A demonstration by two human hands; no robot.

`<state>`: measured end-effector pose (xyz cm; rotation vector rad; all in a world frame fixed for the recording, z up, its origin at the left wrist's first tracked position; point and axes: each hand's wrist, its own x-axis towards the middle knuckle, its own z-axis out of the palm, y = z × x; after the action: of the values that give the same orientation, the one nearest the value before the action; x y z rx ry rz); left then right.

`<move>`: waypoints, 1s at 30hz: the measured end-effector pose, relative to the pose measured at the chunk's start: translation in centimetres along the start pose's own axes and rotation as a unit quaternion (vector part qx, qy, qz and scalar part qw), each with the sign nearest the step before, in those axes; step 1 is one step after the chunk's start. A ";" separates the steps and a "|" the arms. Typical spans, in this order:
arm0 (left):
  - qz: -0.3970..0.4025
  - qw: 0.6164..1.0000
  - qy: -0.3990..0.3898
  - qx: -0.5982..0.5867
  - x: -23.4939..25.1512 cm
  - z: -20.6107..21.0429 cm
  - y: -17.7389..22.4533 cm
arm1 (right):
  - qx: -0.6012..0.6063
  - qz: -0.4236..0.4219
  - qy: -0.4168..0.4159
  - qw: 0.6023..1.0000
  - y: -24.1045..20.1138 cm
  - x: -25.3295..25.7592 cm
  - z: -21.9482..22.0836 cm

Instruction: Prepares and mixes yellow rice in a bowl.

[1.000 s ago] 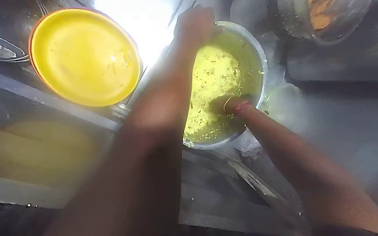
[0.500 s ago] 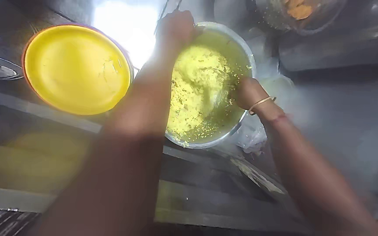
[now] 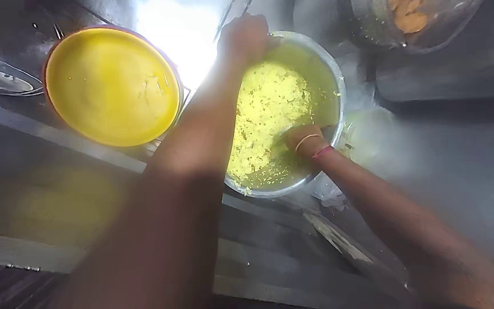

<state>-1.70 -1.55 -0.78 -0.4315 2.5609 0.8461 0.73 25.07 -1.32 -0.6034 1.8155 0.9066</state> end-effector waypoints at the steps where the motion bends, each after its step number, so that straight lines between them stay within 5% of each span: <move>1: -0.001 1.000 -0.003 -0.002 0.0 -0.1 0.0 | 0.020 -0.012 -0.017 1.000 -0.3 0.7 1.0; 4: -0.004 1.000 -0.010 -0.003 -0.1 -0.2 0.0 | 0.039 -0.108 -0.052 0.992 -1.2 3.3 4.4; 7: -0.003 1.000 -0.006 0.003 -0.1 -0.1 -0.1 | 0.114 -0.146 -0.108 0.977 -1.7 1.5 3.1; 13: -0.009 1.000 -0.008 0.004 -0.3 0.1 0.1 | 0.441 -0.107 -0.012 0.891 2.3 -4.1 0.5; 15: -0.015 1.000 -0.013 -0.003 -0.7 -0.2 0.2 | 0.397 -0.077 0.057 0.913 2.5 -4.9 -0.7; 18: -0.011 1.000 -0.023 -0.018 -0.8 -0.4 0.4 | 0.244 0.038 0.052 0.968 3.7 -5.7 -1.7; 23: -0.003 0.997 -0.008 -0.077 -1.4 -0.7 -0.2 | 0.220 0.119 0.186 0.950 3.8 -4.5 -0.2; 30: 0.010 0.999 -0.022 -0.048 -0.4 0.0 -0.4 | 0.109 -0.062 -0.046 0.991 -2.2 0.1 6.4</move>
<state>-1.23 -1.80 -0.78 -0.4107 2.4953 0.9776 5.83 28.93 -3.64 -0.5194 1.7450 0.6321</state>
